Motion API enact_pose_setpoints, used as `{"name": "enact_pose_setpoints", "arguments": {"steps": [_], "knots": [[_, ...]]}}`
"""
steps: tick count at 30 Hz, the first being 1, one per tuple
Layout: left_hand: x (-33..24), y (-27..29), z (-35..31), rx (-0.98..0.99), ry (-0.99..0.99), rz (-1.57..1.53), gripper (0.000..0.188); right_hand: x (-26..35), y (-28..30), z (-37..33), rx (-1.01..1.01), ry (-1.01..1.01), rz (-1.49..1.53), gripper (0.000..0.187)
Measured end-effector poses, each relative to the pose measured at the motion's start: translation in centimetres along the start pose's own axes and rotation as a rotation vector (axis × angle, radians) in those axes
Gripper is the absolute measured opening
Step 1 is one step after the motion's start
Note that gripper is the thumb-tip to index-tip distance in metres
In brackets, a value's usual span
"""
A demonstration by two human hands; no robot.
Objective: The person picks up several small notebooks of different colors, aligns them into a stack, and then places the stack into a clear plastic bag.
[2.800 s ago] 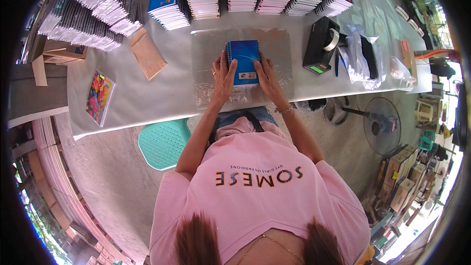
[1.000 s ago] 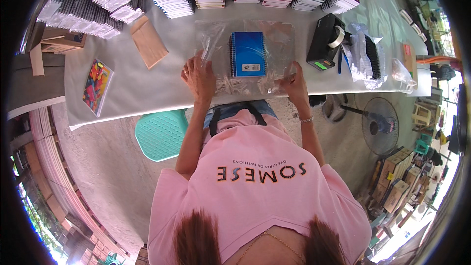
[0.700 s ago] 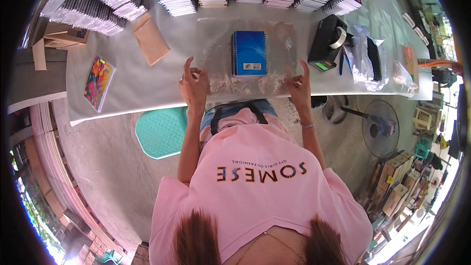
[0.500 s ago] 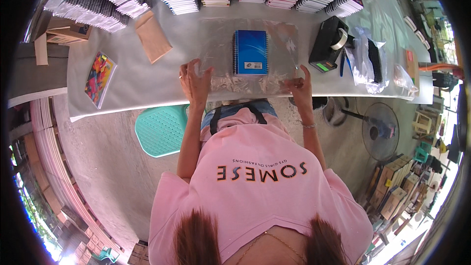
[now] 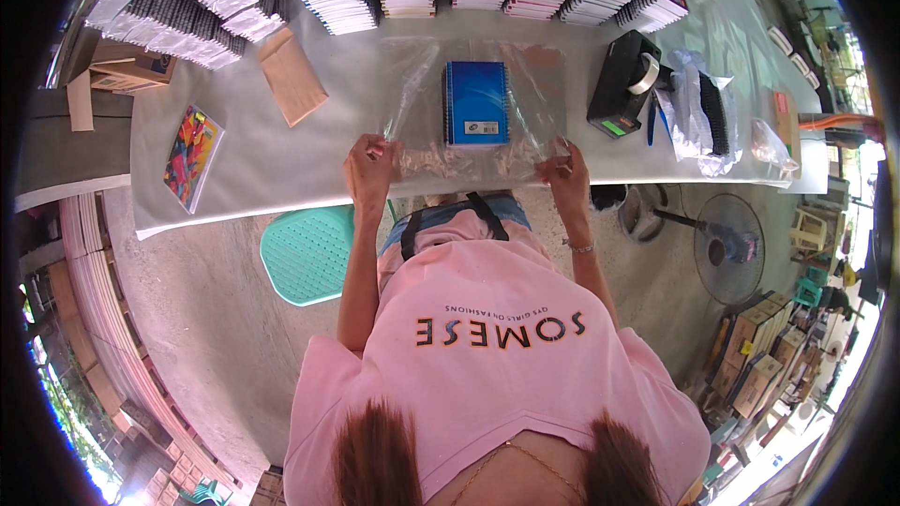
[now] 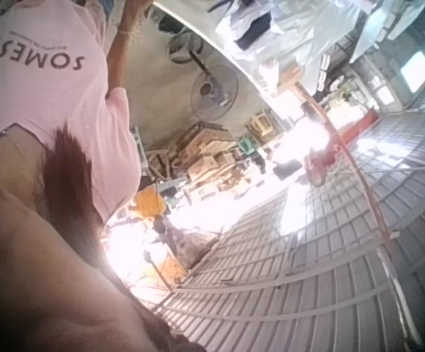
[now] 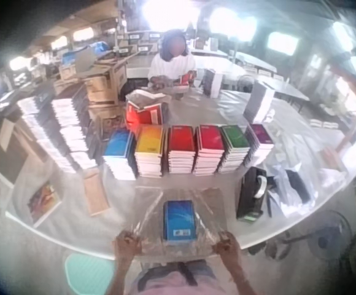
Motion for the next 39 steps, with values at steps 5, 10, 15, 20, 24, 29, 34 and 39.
{"name": "enact_pose_setpoints", "arguments": {"steps": [5, 10, 15, 20, 24, 29, 34, 39], "knots": [[0.3, 0.2, -0.1, 0.008, -0.123, 0.005, 0.017, 0.0, 0.3, 0.0, 0.034, -0.039, -0.039, 0.049], [0.3, 0.1, -0.6, 0.059, -0.025, 0.028, 0.015, 1.1, 0.5, -0.4, -0.059, -0.086, -0.048, 0.042], [-2.8, -0.6, -1.7, 0.07, -0.162, 0.008, 0.025, 4.8, -1.7, -1.0, -0.026, 0.512, -0.457, 0.033], [-3.8, -3.1, -2.6, 0.322, -0.405, 0.22, 0.036, 4.4, -4.8, -1.3, 0.021, 0.519, -0.523, 0.024], [-4.0, -2.0, -1.9, 0.067, -0.344, -0.022, 0.032, 4.9, -6.4, -1.5, -0.008, 0.425, -0.511, 0.022], [-1.5, -1.2, -0.2, -0.011, -0.147, -0.104, 0.029, 5.6, -7.2, -1.6, -0.088, 0.423, -0.595, 0.028], [0.1, -1.4, 0.5, 0.007, 0.064, -0.291, 0.033, 5.2, -7.3, -1.3, -0.117, 0.363, -0.69, 0.028], [0.6, -1.2, 1.0, -0.04, -0.067, -0.21, 0.021, 5.0, -7.3, -1.0, -0.137, 0.38, -0.718, 0.028]]}}
Point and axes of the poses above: each hand's wrist, its own z-axis towards the middle knuckle, its own y-axis out of the back of the hand, x = y × z, the point moved 7 cm from there along z, towards the middle knuckle, and after that the axes turned 3 degrees about -x, right-handed, at the moved point
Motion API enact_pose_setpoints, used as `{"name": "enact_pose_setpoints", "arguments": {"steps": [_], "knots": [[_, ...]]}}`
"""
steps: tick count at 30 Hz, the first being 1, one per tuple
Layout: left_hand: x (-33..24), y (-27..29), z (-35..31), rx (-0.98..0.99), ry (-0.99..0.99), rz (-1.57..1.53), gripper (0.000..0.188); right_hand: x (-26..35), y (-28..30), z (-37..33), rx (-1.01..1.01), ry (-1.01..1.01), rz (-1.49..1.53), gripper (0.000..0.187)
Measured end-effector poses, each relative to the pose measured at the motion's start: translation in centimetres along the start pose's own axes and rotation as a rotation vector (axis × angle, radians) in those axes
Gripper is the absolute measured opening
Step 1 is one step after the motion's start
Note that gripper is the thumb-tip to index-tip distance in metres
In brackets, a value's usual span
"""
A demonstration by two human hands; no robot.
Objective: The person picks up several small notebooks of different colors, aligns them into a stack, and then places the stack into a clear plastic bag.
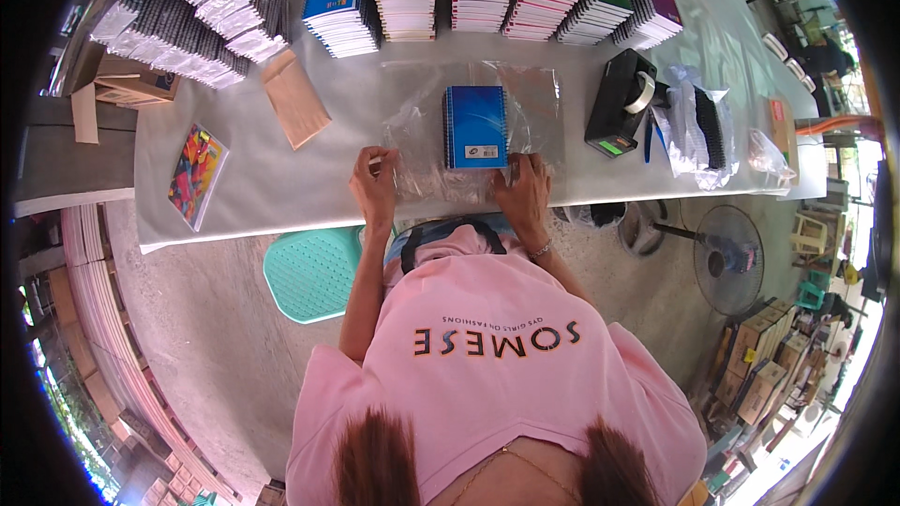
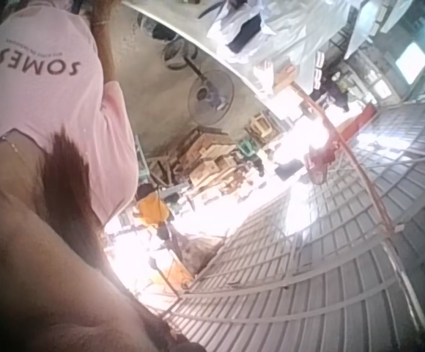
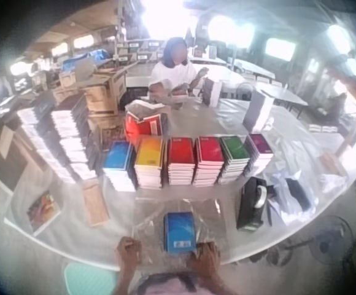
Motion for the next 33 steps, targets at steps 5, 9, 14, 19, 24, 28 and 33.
{"name": "enact_pose_setpoints", "arguments": {"steps": [5, 9, 14, 19, 24, 28, 33], "knots": [[-0.3, 0.7, 0.1, -0.082, 0.057, -0.013, 0.018, -0.4, -0.2, 0.1, 0.009, -0.02, -0.003, 0.03], [0.9, 1.0, 0.6, -0.016, 0.154, 0.021, 0.021, 0.2, 0.3, 0.2, -0.016, 0.015, 0.001, 0.029], [0.5, 0.9, 0.8, 0.127, 0.263, 0.11, 0.017, -1.8, 0.9, 0.3, 0.071, -0.016, 0.264, 0.022], [-2.0, 1.3, 1.0, 0.094, 0.164, 0.144, 0.016, -7.0, 1.8, 0.5, 0.109, -0.259, 0.578, 0.018], [-1.4, 0.8, 1.0, 0.113, 0.184, 0.095, 0.013, -7.8, 2.5, 0.7, 0.136, -0.424, 0.781, 0.033], [-2.1, 0.0, 0.8, 0.081, -0.057, 0.2, 0.013, -8.5, 3.0, 1.0, 0.132, -0.361, 0.67, 0.044], [-3.3, -1.1, 1.2, 0.19, -0.142, 0.406, 0.019, -8.1, 4.0, 1.0, 0.188, -0.323, 0.588, 0.068]]}}
Point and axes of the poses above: each hand's wrist, its own z-axis towards the middle knuckle, its own y-axis out of the back of the hand, x = y × z, the point moved 7 cm from there along z, towards the middle knuckle, and after that the axes turned 3 degrees about -x, right-handed, at the moved point
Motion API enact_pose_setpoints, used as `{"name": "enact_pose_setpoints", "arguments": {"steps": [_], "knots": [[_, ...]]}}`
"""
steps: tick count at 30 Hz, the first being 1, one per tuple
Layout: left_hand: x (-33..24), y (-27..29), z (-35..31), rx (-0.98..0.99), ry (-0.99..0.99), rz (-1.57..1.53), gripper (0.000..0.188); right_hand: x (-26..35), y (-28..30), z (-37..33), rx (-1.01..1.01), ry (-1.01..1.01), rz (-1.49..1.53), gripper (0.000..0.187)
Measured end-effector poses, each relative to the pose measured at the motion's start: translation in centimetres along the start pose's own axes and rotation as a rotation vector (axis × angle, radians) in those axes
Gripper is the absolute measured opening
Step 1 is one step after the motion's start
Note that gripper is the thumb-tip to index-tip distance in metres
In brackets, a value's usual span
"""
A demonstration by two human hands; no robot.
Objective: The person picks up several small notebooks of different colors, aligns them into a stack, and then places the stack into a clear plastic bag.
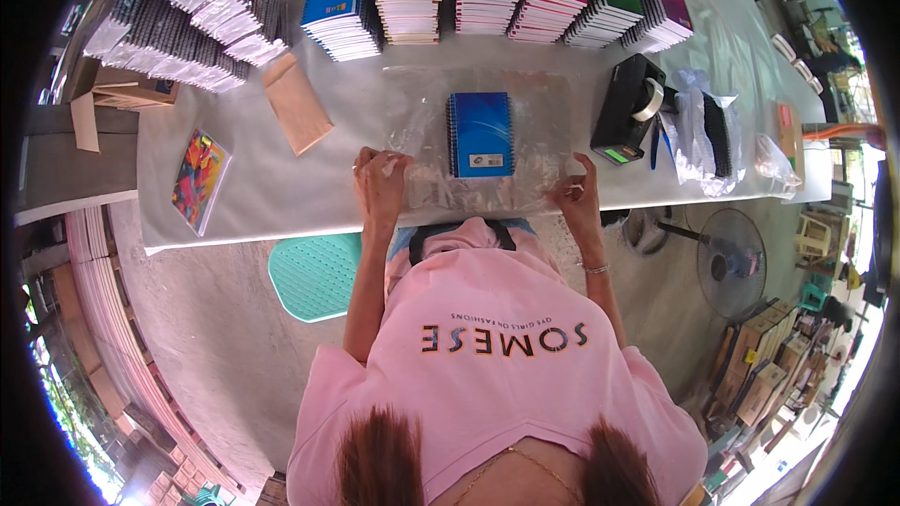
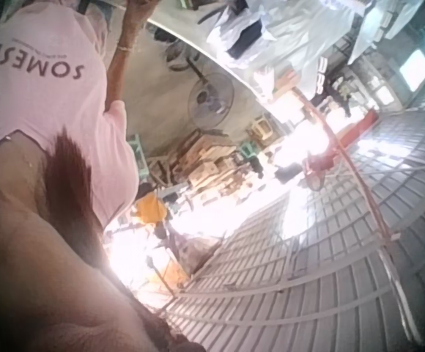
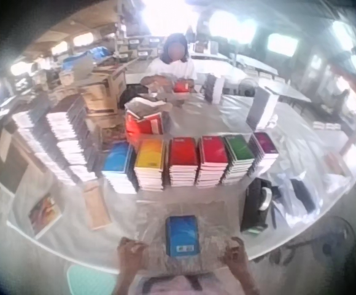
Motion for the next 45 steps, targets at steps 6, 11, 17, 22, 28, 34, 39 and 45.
{"name": "enact_pose_setpoints", "arguments": {"steps": [6, 11, 17, 22, 28, 34, 39, 45], "knots": [[-1.4, 0.5, 0.7, 0.043, 0.036, -0.026, 0.022, -0.7, 0.1, 0.5, 0.058, -0.016, 0.09, 0.073], [-2.0, -0.7, 1.8, 0.117, 0.146, -0.34, 0.039, -2.5, -0.2, 3.6, 0.024, -0.092, 0.311, 0.073], [1.2, -4.5, 3.2, 0.386, 0.33, -0.664, 0.044, 2.8, -1.4, 6.7, 0.05, 0.08, -0.348, 0.082], [0.4, -5.0, 2.7, 0.616, 0.522, -1.007, 0.047, 3.3, -2.1, 6.0, 0.27, 0.046, -0.282, 0.092], [-2.3, -4.6, 3.0, 0.597, 0.426, -0.838, 0.06, -0.1, -1.6, 7.4, 0.103, -0.048, 0.18, 0.085], [-3.9, -5.8, 4.2, 0.393, 0.229, -0.458, 0.072, 2.1, -2.7, 8.4, 0.142, 0.005, 0.122, 0.08], [-5.1, -6.0, 4.4, 0.369, 0.232, -0.363, 0.075, 3.2, -2.8, 8.1, 0.071, 0.065, -0.018, 0.078], [-4.2, -6.7, 4.4, 0.364, 0.251, -0.449, 0.066, 1.7, -2.7, 8.1, 0.011, 0.008, 0.073, 0.058]]}}
Point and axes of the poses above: each hand's wrist, its own z-axis towards the middle knuckle, its own y-axis out of the back of the hand, x = y × z, the point moved 7 cm from there along z, towards the middle knuckle, and after that the axes turned 3 degrees about -x, right-handed, at the moved point
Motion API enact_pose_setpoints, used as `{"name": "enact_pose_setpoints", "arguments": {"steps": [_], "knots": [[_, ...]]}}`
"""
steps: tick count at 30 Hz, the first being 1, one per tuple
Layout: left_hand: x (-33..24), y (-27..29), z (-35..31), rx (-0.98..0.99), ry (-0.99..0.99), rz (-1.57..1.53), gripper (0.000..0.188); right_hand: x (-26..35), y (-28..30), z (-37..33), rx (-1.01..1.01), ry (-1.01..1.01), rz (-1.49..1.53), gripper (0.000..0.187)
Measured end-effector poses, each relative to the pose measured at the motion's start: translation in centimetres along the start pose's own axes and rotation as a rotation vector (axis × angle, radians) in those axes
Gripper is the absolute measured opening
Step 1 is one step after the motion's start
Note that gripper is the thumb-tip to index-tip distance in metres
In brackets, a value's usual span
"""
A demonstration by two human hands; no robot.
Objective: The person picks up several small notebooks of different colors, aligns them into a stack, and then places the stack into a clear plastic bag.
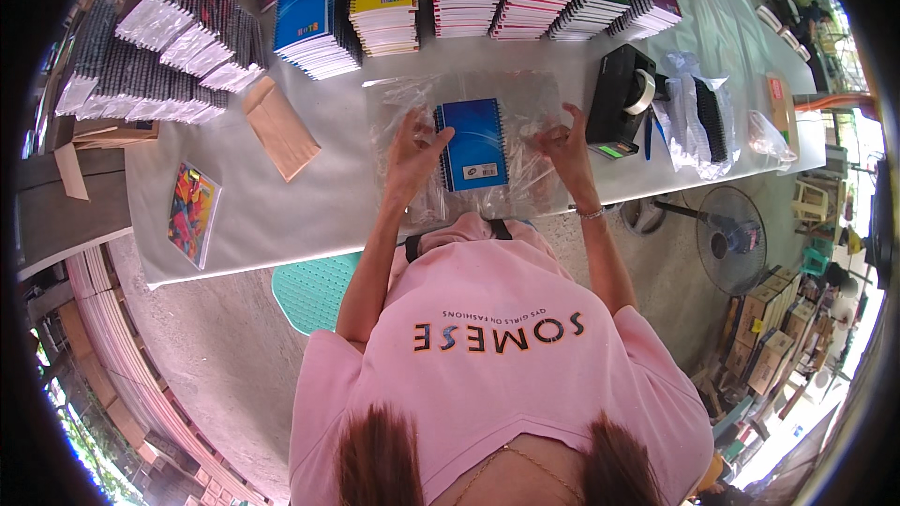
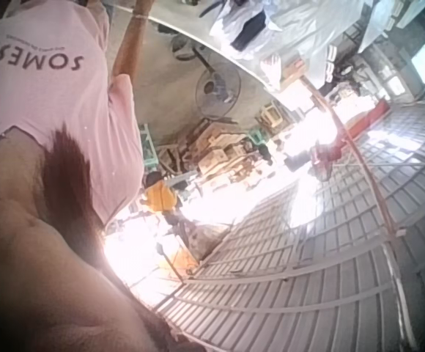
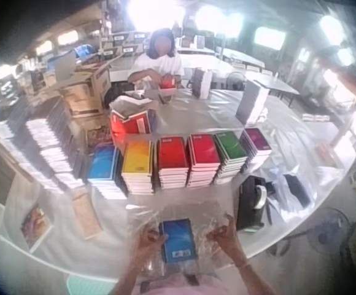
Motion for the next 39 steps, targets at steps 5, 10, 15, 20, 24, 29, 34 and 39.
{"name": "enact_pose_setpoints", "arguments": {"steps": [5, 10, 15, 20, 24, 29, 34, 39], "knots": [[0.5, 2.0, -0.1, -0.037, -0.143, -0.002, 0.035, -0.2, -0.6, 0.4, 0.267, -0.186, 0.116, 0.026], [-3.1, 2.8, -1.2, -0.139, -0.264, 0.233, 0.026, 3.8, -1.9, -0.4, 0.418, -0.152, -0.002, 0.018], [-4.8, 2.3, -1.7, -0.168, -0.199, 0.492, 0.028, 3.8, -3.1, 0.4, 0.439, -0.105, -0.032, 0.015], [-5.4, 1.8, -1.7, -0.154, -0.199, 0.567, 0.024, 4.6, -3.9, 0.5, 0.445, -0.122, -0.012, 0.015], [-4.7, 1.6, -1.5, -0.134, -0.168, 0.5, 0.025, 4.3, -3.3, 0.9, 0.407, -0.037, -0.243, 0.015], [-5.3, 2.1, -1.7, 0.012, -0.257, 0.544, 0.041, 4.8, -3.1, -0.1, 0.385, -0.07, -0.199, 0.015], [-2.9, 1.6, -0.6, 0.073, -0.214, -0.088, 0.052, 5.3, -3.1, -0.1, 0.333, -0.064, -0.244, 0.016], [0.2, 1.1, 3.0, 0.212, -0.077, -0.424, 0.058, 6.2, -3.2, -0.1, 0.285, -0.044, -0.361, 0.019]]}}
Point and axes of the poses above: each hand's wrist, its own z-axis towards the middle knuckle, its own y-axis out of the back of the hand, x = y × z, the point moved 7 cm from there along z, towards the middle knuckle, and after that the axes turned 3 degrees about -x, right-handed, at the moved point
